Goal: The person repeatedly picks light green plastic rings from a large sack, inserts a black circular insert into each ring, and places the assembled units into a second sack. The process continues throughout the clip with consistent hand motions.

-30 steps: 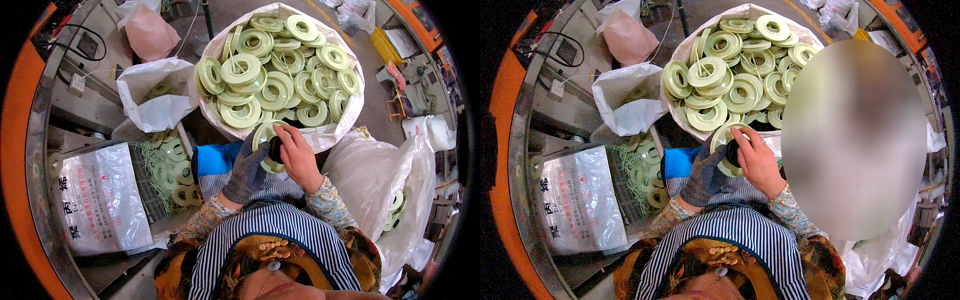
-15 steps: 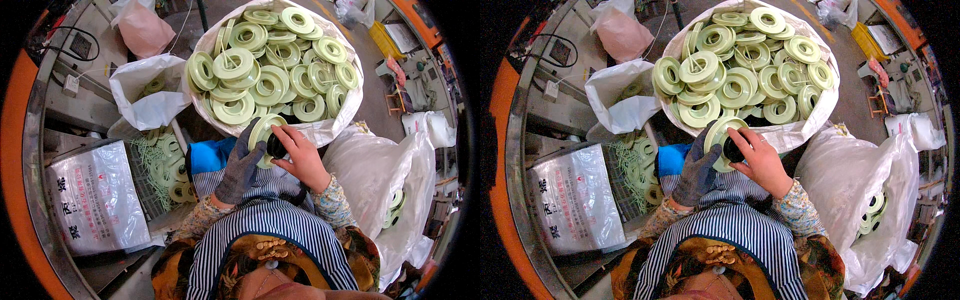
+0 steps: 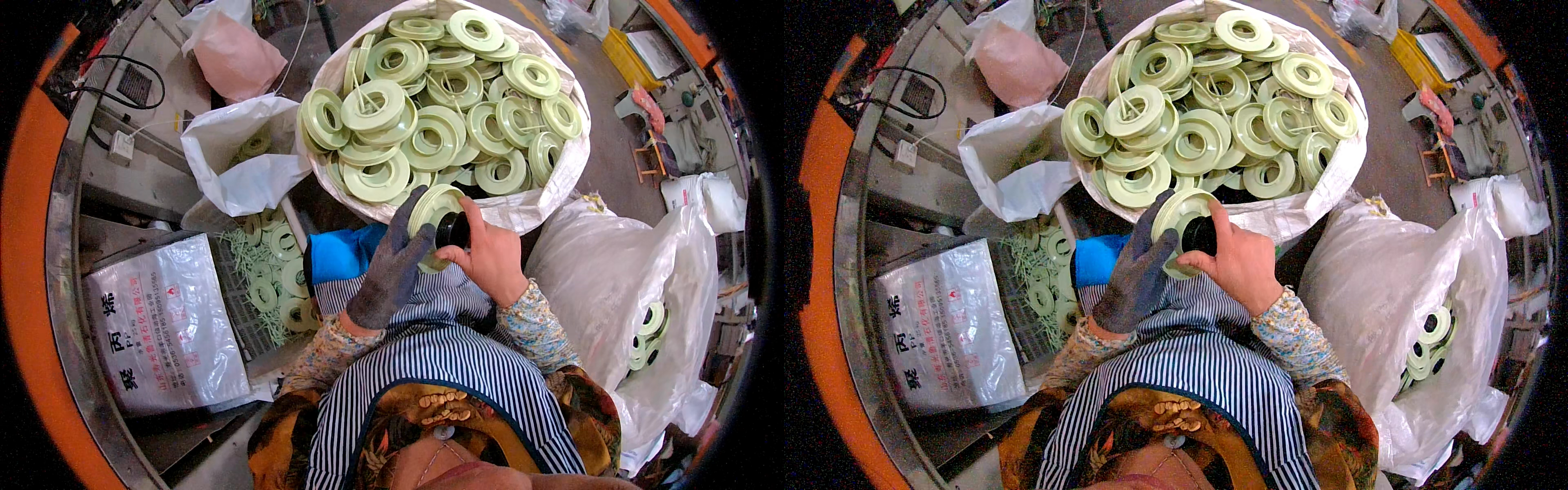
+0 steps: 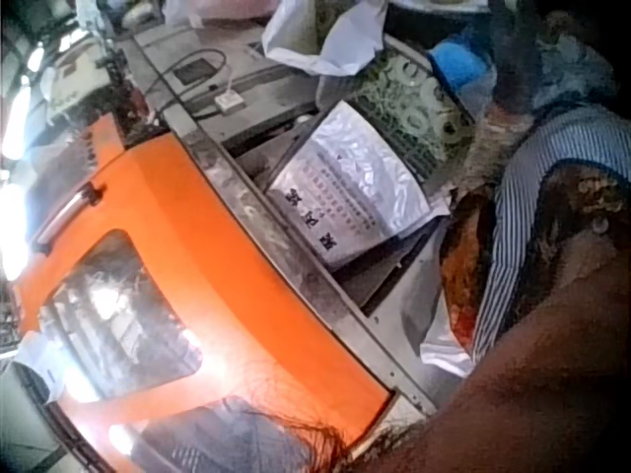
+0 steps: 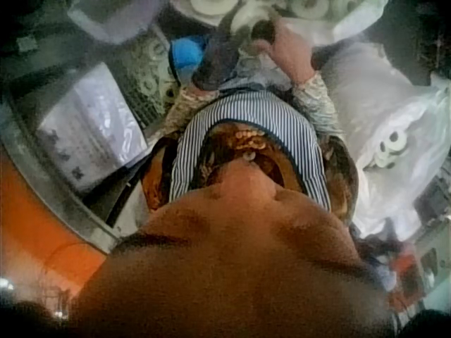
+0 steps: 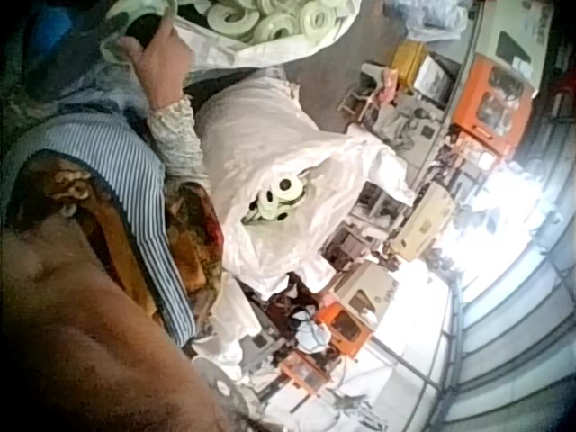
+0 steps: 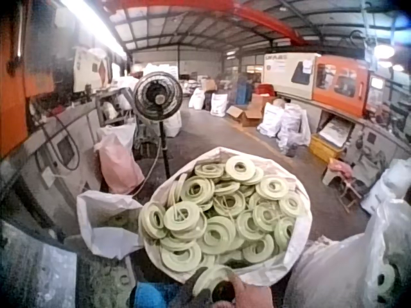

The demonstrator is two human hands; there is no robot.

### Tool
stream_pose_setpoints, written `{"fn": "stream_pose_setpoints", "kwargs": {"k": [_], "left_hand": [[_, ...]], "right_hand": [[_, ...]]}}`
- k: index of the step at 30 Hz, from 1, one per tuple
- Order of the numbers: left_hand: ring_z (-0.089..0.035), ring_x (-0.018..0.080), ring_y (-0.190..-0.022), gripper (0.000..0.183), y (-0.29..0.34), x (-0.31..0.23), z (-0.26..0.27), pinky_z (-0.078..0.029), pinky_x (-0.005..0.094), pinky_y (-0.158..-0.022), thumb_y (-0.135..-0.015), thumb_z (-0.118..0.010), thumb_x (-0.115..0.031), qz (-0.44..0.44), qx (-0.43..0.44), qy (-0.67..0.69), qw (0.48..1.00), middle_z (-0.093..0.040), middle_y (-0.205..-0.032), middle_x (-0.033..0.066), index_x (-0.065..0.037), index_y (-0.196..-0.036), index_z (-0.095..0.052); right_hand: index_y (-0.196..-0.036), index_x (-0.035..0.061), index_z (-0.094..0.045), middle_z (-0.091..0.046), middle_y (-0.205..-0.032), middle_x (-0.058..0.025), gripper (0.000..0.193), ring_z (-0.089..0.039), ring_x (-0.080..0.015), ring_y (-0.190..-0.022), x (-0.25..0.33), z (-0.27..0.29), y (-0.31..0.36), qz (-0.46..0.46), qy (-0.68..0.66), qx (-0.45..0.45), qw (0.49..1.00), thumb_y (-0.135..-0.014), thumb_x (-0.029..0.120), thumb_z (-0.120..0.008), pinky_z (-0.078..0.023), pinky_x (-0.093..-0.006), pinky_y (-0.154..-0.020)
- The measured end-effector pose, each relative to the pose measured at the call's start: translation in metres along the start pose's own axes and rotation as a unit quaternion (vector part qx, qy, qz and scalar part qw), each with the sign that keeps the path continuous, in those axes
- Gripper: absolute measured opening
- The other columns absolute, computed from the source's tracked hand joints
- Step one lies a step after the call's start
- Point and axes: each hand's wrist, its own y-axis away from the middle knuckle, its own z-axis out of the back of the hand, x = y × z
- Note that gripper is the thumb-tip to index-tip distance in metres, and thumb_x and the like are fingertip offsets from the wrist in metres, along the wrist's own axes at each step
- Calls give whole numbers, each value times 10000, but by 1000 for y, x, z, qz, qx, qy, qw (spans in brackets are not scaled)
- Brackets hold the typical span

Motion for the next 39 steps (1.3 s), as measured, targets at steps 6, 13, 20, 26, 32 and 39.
{"fn": "stream_pose_setpoints", "kwargs": {"k": [6, 13, 20, 26, 32, 39], "left_hand": [[-411, 312, -1335, 446, 3, 8, -6, -346, 373, -1106, -1001, -492, -122, 230, -24, 215, 949, -368, -1459, 227, -75, -1427, -368], [-403, 321, -1337, 458, -6, -8, -9, -339, 379, -1112, -1004, -489, -136, 329, -43, 376, 865, -362, -1459, 233, -56, -1431, -346], [-415, 412, -1318, 443, -1, 11, -3, -379, 424, -1088, -967, -473, -45, 59, 51, 9, 997, -325, -1472, 266, -36, -1395, -358], [-445, 420, -1288, 527, -3, 15, -2, -405, 427, -1075, -857, -573, 20, 20, 51, -106, 993, -354, -1456, 262, 8, -1353, -395], [-459, 399, -1281, 479, -8, 14, 4, -410, 421, -1073, -886, -570, 5, 52, 69, -96, 992, -389, -1436, 255, 17, -1336, -406], [-420, 439, -1302, 362, -4, 26, -6, -385, 436, -1084, -981, -434, -30, 6, 56, -122, 991, -334, -1472, 253, 62, -1327, -381]], "right_hand": [[-1469, 197, -346, -446, -1403, -177, 892, -623, -352, -1013, -20, 10, 10, 249, -11, -91, 964, -696, 249, -788, -549, -414, -787], [-1473, 217, -336, -464, -1321, -175, 867, -627, -362, -954, -26, -15, 7, 205, -76, -65, 974, -720, 159, -761, -554, -412, -776], [-1473, 195, -326, -489, -1263, -187, 877, -632, -366, -889, -30, -21, 3, 203, -70, -78, 974, -719, 201, -772, -562, -422, -720], [-1469, 180, -324, -491, -1260, -199, 891, -631, -368, -917, -32, -24, -3, 219, -61, -78, 971, -703, 187, -777, -565, -418, -729], [-1454, 179, -340, -490, -1261, -213, 869, -617, -369, -1009, -30, -18, -7, 275, 45, -112, 954, -694, 157, -761, -568, -406, -773], [-1394, 73, -404, -555, -1177, -221, 717, -649, -345, -904, -26, -24, -12, 189, -100, -69, 975, -783, 248, -736, -560, -391, -703]]}}
